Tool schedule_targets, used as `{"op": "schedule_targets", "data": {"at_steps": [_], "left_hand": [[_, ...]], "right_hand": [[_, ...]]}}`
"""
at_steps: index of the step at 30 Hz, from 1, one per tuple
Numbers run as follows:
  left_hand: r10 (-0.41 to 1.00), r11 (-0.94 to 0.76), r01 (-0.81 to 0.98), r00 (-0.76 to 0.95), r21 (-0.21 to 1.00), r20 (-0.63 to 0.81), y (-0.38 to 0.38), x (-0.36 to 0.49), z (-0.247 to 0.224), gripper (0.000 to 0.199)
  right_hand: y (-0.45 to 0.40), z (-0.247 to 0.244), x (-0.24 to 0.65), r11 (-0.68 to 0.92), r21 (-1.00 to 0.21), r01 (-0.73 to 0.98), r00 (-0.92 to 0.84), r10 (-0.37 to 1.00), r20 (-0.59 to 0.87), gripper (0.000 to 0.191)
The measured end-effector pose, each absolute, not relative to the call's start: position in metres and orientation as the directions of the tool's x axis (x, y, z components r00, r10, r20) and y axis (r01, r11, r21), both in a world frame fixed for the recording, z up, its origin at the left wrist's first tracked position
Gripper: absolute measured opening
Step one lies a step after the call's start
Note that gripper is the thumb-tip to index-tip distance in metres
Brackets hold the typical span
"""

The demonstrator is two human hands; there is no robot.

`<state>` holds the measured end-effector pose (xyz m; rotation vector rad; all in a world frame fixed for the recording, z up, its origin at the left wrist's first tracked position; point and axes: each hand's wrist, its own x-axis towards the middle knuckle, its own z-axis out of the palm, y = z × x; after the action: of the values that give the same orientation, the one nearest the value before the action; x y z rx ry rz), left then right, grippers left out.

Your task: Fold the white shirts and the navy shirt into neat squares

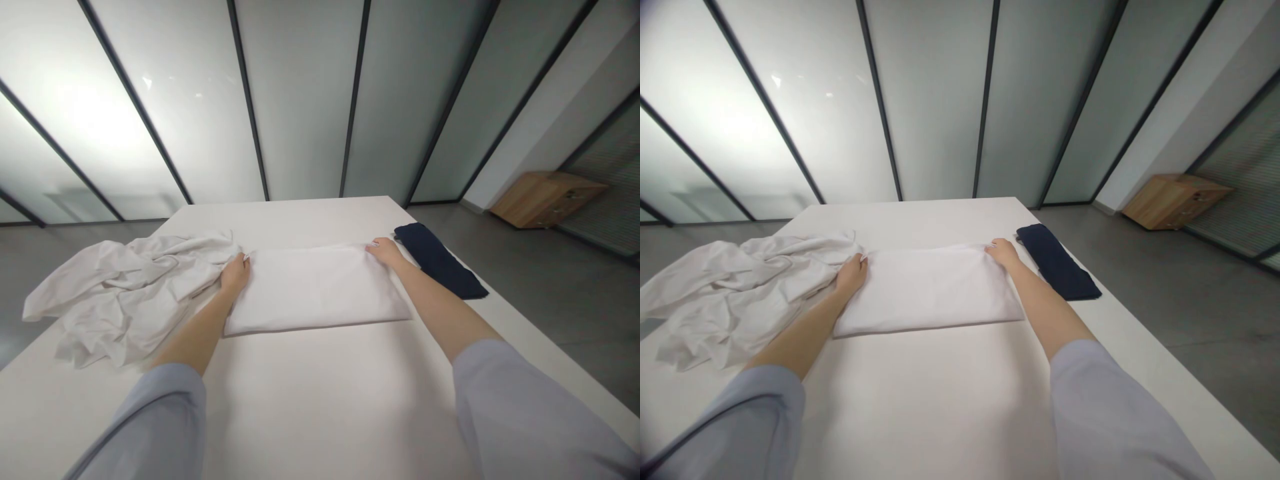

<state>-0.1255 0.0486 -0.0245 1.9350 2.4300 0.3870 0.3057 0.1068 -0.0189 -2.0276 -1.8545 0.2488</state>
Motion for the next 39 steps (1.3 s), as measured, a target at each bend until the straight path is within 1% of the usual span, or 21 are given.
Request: {"op": "schedule_targets", "data": {"at_steps": [2,4,6,7,9,10,11,12,13,15,18,20,22,30,34,36,39], "left_hand": [[0.969,0.193,0.966,-0.215,0.171,0.123,0.050,-0.129,-0.028,0.041],[0.974,0.167,0.973,-0.188,0.159,0.125,0.051,-0.135,-0.028,0.041],[0.970,0.135,0.978,-0.163,0.162,0.179,0.051,-0.138,-0.023,0.042],[0.961,0.115,0.980,-0.151,0.163,0.232,0.050,-0.138,-0.019,0.044],[0.929,0.057,0.986,-0.109,0.156,0.354,0.046,-0.128,-0.009,0.050],[0.913,0.019,0.989,-0.077,0.146,0.400,0.043,-0.118,-0.004,0.052],[0.910,-0.022,0.990,-0.038,0.140,0.412,0.039,-0.105,0.000,0.052],[0.921,-0.068,0.988,0.010,0.136,0.390,0.034,-0.091,0.001,0.051],[0.939,-0.121,0.984,0.071,0.129,0.337,0.029,-0.076,0.000,0.049],[0.967,-0.178,0.977,0.150,0.121,0.208,0.019,-0.049,-0.008,0.055],[0.992,-0.126,0.986,0.122,0.109,0.045,0.007,-0.029,-0.030,0.075],[0.994,-0.107,0.989,0.107,0.098,0.005,0.003,-0.031,-0.043,0.079],[0.992,-0.123,0.988,0.123,0.094,0.003,0.001,-0.039,-0.049,0.078],[0.990,-0.144,0.985,0.144,0.092,0.003,0.000,-0.049,-0.046,0.078],[0.988,-0.150,0.984,0.147,0.092,0.039,-0.002,-0.048,-0.047,0.077],[0.981,-0.185,0.978,0.178,0.095,0.083,-0.003,-0.048,-0.047,0.073],[0.964,-0.232,0.967,0.214,0.108,0.156,-0.003,-0.047,-0.048,0.061]], "right_hand": [[0.107,-0.026,0.303,-0.079,-0.366,0.927,0.135,0.982,0.130,0.035],[0.106,-0.030,0.304,-0.118,-0.369,0.922,0.177,0.976,0.130,0.037],[0.104,-0.027,0.306,-0.137,-0.389,0.911,0.217,0.961,0.170,0.040],[0.103,-0.023,0.305,-0.126,-0.396,0.910,0.227,0.949,0.219,0.043],[0.096,-0.015,0.296,-0.054,-0.382,0.923,0.196,0.919,0.343,0.050],[0.091,-0.012,0.286,0.003,-0.359,0.933,0.148,0.908,0.392,0.052],[0.084,-0.010,0.274,0.068,-0.332,0.941,0.082,0.905,0.418,0.052],[0.076,-0.010,0.259,0.140,-0.304,0.942,-0.004,0.913,0.409,0.051],[0.067,-0.013,0.244,0.206,-0.273,0.940,-0.095,0.924,0.371,0.050],[0.048,-0.023,0.213,0.295,-0.206,0.933,-0.237,0.934,0.268,0.054],[0.024,-0.044,0.189,0.272,-0.155,0.950,-0.255,0.959,0.122,0.067],[0.017,-0.054,0.189,0.226,-0.155,0.962,-0.223,0.974,0.041,0.071],[0.016,-0.057,0.196,0.200,-0.157,0.967,-0.203,0.979,-0.002,0.071],[0.018,-0.053,0.205,0.204,-0.164,0.965,-0.209,0.978,-0.012,0.066],[0.016,-0.049,0.205,0.227,-0.155,0.962,-0.220,0.974,0.060,0.061],[0.011,-0.043,0.203,0.286,-0.145,0.947,-0.269,0.955,0.124,0.054],[-0.008,-0.036,0.189,0.478,-0.136,0.868,-0.448,0.871,0.204,0.046]]}}
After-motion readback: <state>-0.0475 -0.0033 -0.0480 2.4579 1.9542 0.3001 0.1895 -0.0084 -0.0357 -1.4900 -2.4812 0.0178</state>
